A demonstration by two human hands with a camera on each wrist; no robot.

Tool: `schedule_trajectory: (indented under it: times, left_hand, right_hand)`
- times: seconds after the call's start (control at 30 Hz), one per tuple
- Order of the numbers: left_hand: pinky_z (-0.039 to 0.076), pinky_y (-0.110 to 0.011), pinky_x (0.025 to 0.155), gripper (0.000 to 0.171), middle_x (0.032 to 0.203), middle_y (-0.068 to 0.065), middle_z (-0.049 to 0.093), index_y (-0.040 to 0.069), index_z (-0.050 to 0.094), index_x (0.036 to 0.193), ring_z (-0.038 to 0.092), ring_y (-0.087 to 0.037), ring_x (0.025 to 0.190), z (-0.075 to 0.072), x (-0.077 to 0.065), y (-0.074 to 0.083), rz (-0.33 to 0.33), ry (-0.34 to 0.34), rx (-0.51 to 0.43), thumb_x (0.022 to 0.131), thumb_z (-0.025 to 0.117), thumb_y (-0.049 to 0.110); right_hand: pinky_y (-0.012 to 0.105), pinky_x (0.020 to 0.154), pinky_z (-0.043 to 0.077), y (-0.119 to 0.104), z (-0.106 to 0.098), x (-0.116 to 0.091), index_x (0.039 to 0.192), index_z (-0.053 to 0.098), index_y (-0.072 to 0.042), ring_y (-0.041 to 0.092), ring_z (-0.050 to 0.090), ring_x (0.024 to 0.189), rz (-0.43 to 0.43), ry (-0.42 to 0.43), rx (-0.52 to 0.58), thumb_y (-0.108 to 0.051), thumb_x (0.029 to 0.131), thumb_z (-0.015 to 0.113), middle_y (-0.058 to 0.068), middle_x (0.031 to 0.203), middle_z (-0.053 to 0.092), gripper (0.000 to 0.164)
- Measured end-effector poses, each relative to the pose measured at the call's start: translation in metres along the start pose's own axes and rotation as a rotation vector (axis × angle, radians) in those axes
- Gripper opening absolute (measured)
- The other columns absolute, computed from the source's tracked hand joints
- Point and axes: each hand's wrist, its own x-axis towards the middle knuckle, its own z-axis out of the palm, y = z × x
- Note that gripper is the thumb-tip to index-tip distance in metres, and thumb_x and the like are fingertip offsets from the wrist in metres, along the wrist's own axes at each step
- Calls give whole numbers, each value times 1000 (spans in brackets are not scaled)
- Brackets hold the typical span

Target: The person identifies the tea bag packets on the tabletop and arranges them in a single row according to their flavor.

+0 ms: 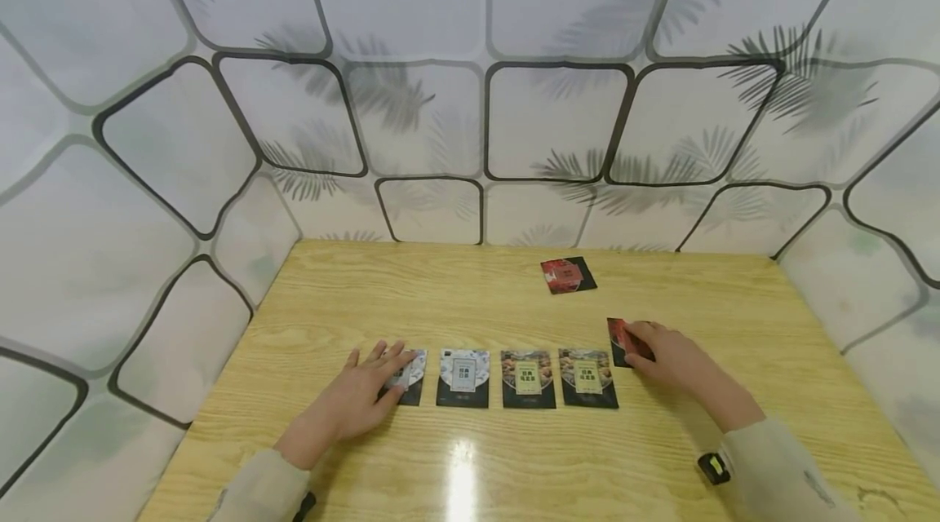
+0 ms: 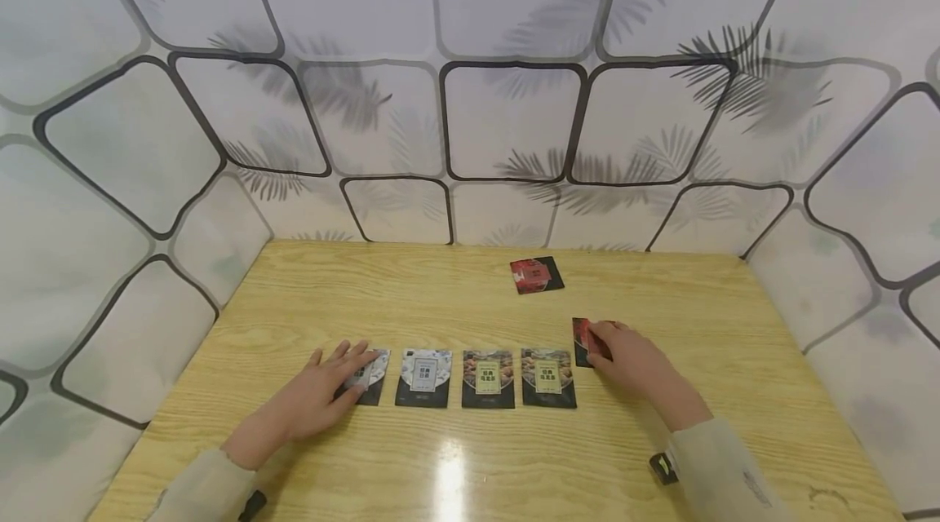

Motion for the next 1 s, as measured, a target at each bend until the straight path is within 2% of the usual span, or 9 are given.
schedule_trajectory:
  times: [0.2, 0.33, 0.57, 0.83, 1.0]
  left_hand:
    - [21, -78, 121, 53, 168, -16, 39, 16, 46, 161, 35, -47, 155, 0, 0, 0, 1, 6, 4, 111, 54, 28]
    - [21, -78, 122, 53, 168, -16, 40, 16, 46, 161, 35, -46, 155, 0, 0, -1, -8, 0, 8, 110, 54, 27]
    - [21, -78, 122, 53, 169, -15, 39, 17, 45, 162, 35, -45, 156, 1, 1, -3, -15, 0, 10, 110, 55, 28]
    - [21, -78, 121, 53, 168, -15, 40, 17, 46, 161, 36, -46, 155, 1, 1, -1, -8, -6, 5, 110, 55, 29]
    - [20, -79, 121, 53, 168, -16, 40, 16, 46, 161, 35, -47, 155, -1, 1, 0, -3, -4, 4, 111, 54, 28]
  right_hand:
    - [62, 92, 57, -7, 1, -12, 143, 58, 8, 50, 68, 112, 7, -12, -4, -23, 98, 75, 35, 135, 63, 58]
    - [59, 88, 59, -11, 2, -16, 142, 58, 8, 46, 70, 109, 6, -28, -12, -23, 97, 76, 34, 135, 63, 58]
    - [56, 86, 60, -17, -3, -20, 142, 58, 8, 42, 71, 105, 48, -102, -12, -25, 95, 79, 30, 129, 68, 61]
    - [48, 78, 59, -23, -9, -27, 140, 61, 8, 30, 72, 94, 57, -125, 19, -26, 93, 82, 19, 117, 74, 62]
    - [40, 69, 54, -25, -10, -29, 140, 61, 7, 17, 67, 80, 68, -141, 4, -28, 92, 82, 10, 103, 75, 62]
